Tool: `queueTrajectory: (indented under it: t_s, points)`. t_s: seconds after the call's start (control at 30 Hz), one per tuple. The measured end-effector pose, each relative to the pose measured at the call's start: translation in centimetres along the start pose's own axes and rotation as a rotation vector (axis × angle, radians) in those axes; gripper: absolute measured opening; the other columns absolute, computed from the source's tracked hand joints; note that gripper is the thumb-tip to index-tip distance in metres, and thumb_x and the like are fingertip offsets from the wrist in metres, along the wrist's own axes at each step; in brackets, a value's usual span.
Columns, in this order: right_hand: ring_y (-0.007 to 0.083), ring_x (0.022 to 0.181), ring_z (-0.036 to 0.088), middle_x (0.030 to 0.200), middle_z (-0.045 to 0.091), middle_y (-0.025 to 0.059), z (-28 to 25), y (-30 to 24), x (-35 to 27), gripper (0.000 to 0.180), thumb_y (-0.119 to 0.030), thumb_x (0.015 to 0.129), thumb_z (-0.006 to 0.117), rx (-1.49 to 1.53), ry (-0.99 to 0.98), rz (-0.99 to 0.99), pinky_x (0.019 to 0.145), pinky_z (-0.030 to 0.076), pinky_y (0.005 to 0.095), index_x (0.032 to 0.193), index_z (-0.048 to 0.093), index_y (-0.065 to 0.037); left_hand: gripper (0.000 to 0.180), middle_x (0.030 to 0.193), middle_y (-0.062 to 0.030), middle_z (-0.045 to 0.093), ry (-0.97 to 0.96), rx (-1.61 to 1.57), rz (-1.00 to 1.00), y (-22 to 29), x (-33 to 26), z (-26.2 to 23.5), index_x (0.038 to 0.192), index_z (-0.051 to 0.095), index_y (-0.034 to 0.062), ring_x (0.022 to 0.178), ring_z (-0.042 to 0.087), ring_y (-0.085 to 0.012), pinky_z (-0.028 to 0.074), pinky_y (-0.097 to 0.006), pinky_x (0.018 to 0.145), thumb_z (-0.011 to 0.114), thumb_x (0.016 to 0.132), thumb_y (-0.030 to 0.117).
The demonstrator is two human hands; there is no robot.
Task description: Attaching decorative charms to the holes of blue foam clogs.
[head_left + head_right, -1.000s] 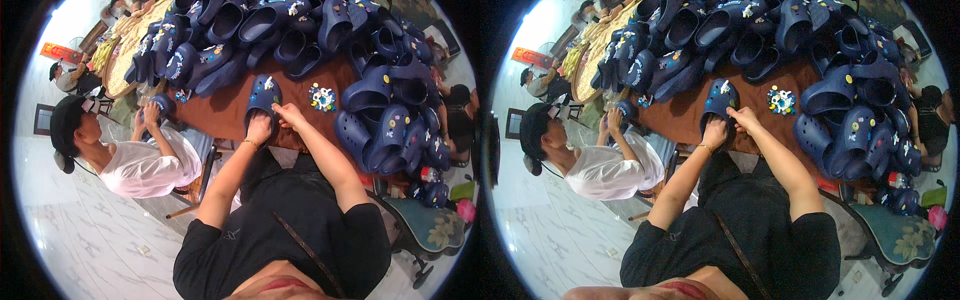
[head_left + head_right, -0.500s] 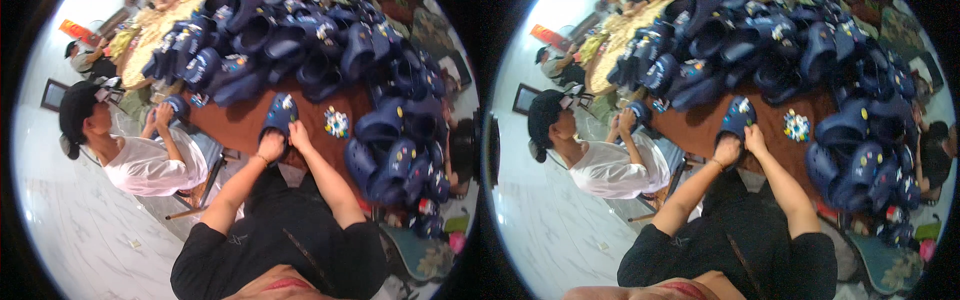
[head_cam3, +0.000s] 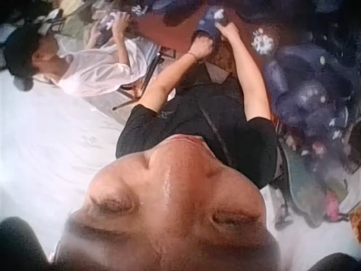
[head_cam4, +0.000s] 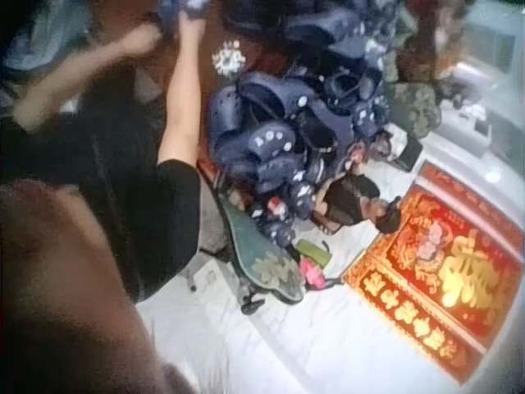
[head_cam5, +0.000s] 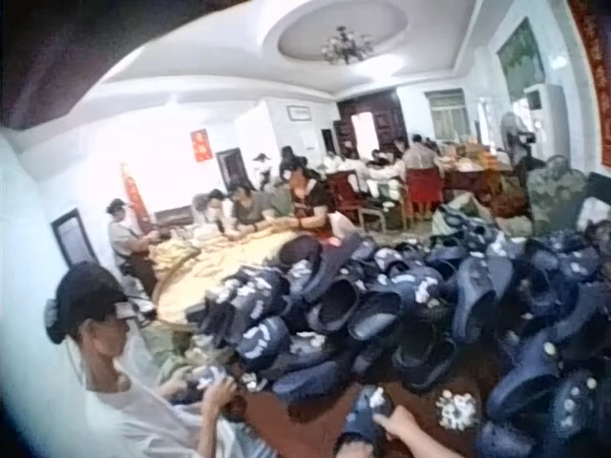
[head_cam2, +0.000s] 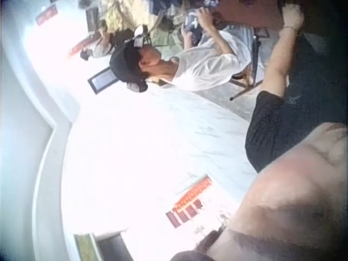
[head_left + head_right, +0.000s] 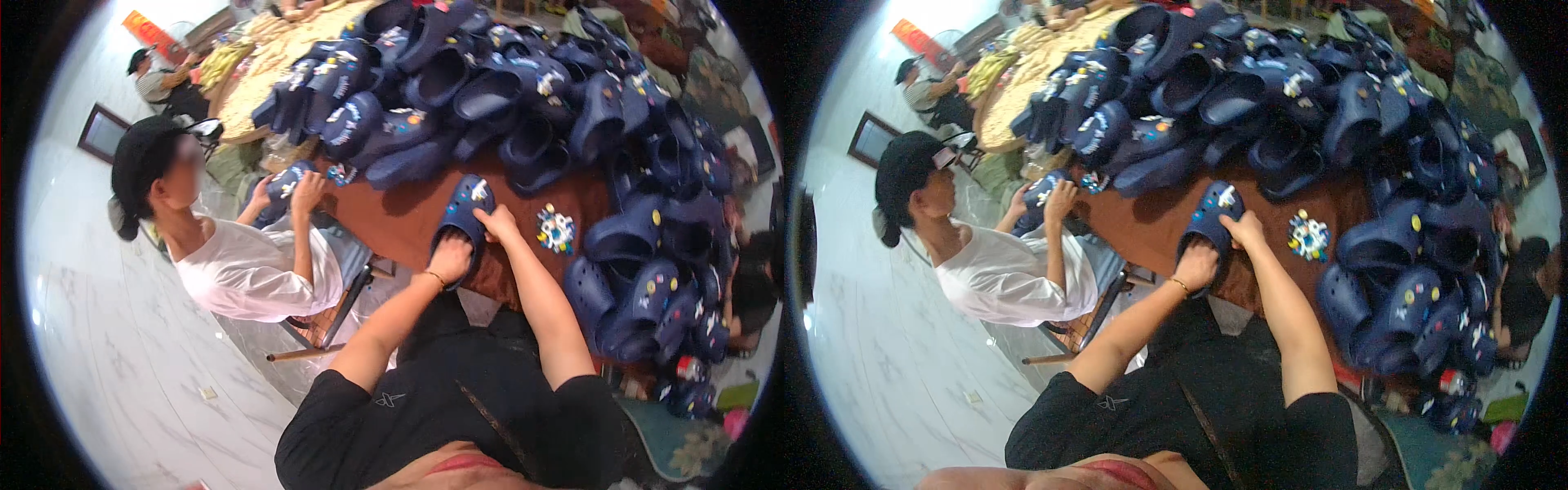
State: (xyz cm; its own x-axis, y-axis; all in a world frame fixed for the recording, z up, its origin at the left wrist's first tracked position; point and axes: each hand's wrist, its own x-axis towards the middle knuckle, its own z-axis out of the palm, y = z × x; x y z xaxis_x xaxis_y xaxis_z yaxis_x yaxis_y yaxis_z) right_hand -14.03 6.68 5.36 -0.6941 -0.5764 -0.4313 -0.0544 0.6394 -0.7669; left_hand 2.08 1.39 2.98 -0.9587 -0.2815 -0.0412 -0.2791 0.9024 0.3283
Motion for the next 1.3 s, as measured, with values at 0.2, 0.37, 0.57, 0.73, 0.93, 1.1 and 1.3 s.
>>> queueTrajectory:
  t_s: [0.2, 0.37, 0.57, 0.73, 0.93, 1.1, 1.3]
  points:
    - [0.0185, 0.041, 0.053, 0.058, 0.055, 0.0114, 1.3, 2.9, 1.4, 0.032, -0.027, 0.084, 0.054, 0.136, 0.098, -0.071, 0.037, 0.044, 0.0301, 0.086, 0.048, 0.004, 0.018, 0.092, -0.0159, 0.056, 0.235, -0.006, 0.127, 0.8, 0.0, -1.1, 0.083, 0.058, 0.0031, 0.093, 0.051, -0.0321, 0.036, -0.046, 0.088, 0.05, 0.073, 0.016]
    - [0.02, 0.058, 0.057, 0.08, 0.058, 0.0118, 1.6, 5.4, 2.9, 0.022, -0.025, 0.088, 0.045, 0.783, -0.074, 0.065, 0.045, 0.045, 0.0307, 0.092, 0.049, -0.004, 0.015, 0.089, -0.0167, 0.055, 0.157, 0.026, 0.032, -0.6, 0.5, -0.4, 0.081, 0.055, 0.0038, 0.089, 0.053, -0.0326, 0.037, -0.047, 0.086, 0.049, 0.076, 0.016]
    - [0.0186, 0.065, 0.058, 0.084, 0.058, 0.009, -0.9, 0.4, 2.5, 0.029, -0.034, 0.085, 0.048, 0.963, -0.091, 0.014, 0.049, 0.046, 0.0279, 0.093, 0.053, -0.006, 0.019, 0.097, -0.0194, 0.054, 0.275, 0.021, 0.108, -1.1, 0.5, 0.0, 0.088, 0.057, 0.0023, 0.098, 0.05, -0.0334, 0.031, -0.047, 0.095, 0.047, 0.077, 0.015]
    - [0.0304, 0.094, 0.057, 0.104, 0.055, 0.0199, -0.6, -4.2, 4.7, 0.079, -0.06, 0.064, 0.063, -0.236, 0.223, -0.057, 0.072, 0.05, 0.0376, 0.112, 0.049, 0.001, 0.017, 0.094, -0.0197, 0.055, 0.268, 0.011, 0.129, -0.4, 0.6, 0.0, 0.083, 0.055, 0.0012, 0.095, 0.051, -0.0341, 0.032, -0.047, 0.094, 0.048, 0.076, 0.015]
    - [0.039, 0.103, 0.052, 0.116, 0.046, 0.0249, 1.3, -5.7, 2.9, 0.08, -0.057, 0.066, 0.063, -0.419, 0.187, -0.018, 0.086, 0.044, 0.0429, 0.119, 0.042, 0.0, 0.021, 0.097, -0.0169, 0.054, 0.123, -0.043, 0.038, 0.3, -0.2, -1.1, 0.088, 0.056, 0.001, 0.1, 0.048, -0.0313, 0.031, -0.045, 0.095, 0.049, 0.075, 0.015]
    - [0.0409, 0.092, 0.056, 0.11, 0.047, 0.0268, 2.7, -5.3, 2.8, 0.051, -0.04, 0.082, 0.053, -0.481, 0.305, -0.161, 0.08, 0.046, 0.0441, 0.106, 0.047, 0.004, 0.018, 0.093, -0.0172, 0.053, 0.282, 0.001, 0.112, -0.6, -0.3, 0.0, 0.087, 0.055, 0.0018, 0.098, 0.048, -0.0324, 0.033, -0.046, 0.092, 0.05, 0.075, 0.015]
    - [0.0334, 0.073, 0.062, 0.072, 0.058, 0.0188, 2.1, 1.8, 9.5, 0.035, -0.032, 0.082, 0.052, -0.306, 0.602, -0.296, 0.063, 0.048, 0.0453, 0.081, 0.056, 0.002, 0.016, 0.087, -0.0179, 0.054, 0.218, 0.017, 0.12, 0.0, 1.0, -0.6, 0.08, 0.055, 0.0025, 0.09, 0.052, -0.0335, 0.034, -0.047, 0.091, 0.049, 0.075, 0.016]
